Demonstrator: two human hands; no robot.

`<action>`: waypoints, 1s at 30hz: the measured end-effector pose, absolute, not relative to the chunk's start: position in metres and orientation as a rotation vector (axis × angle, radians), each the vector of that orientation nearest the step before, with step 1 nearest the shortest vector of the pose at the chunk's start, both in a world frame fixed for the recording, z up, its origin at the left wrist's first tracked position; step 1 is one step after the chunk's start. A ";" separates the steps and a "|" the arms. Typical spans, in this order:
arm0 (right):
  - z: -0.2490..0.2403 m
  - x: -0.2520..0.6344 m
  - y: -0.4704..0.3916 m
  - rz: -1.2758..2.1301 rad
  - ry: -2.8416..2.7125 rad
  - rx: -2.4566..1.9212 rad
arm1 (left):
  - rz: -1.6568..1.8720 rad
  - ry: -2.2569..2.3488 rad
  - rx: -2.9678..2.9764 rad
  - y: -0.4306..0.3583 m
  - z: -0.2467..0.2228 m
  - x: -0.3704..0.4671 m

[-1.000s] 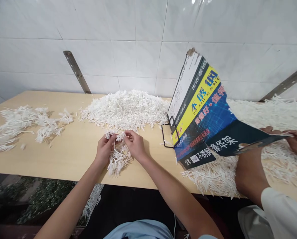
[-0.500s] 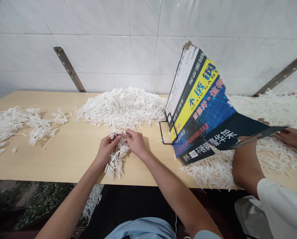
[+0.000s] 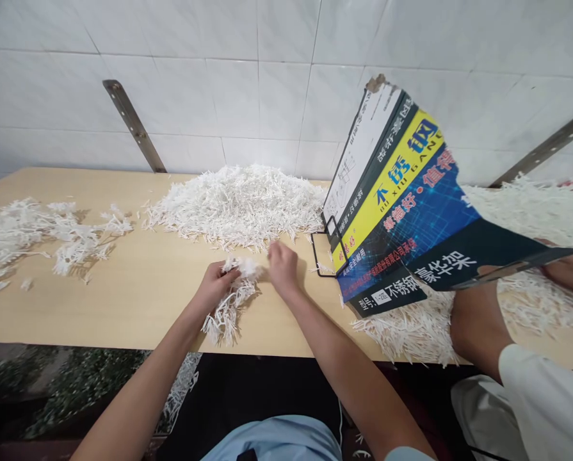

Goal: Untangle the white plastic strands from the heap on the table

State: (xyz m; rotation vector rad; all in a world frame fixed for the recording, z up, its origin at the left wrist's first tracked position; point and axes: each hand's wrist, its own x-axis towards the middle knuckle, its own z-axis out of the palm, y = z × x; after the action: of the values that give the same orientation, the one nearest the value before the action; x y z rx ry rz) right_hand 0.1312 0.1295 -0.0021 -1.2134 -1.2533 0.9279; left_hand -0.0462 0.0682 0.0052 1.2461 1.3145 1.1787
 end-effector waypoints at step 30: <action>0.020 0.146 0.120 1.074 -1.646 -0.853 | 0.881 0.991 1.531 0.047 0.026 -0.058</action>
State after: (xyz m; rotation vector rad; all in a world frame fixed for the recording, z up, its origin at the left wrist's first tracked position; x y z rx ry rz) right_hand 0.1458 0.1201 0.0202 -0.8528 -1.6458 1.0741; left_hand -0.0578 0.0474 0.0263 1.5308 0.9907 0.8809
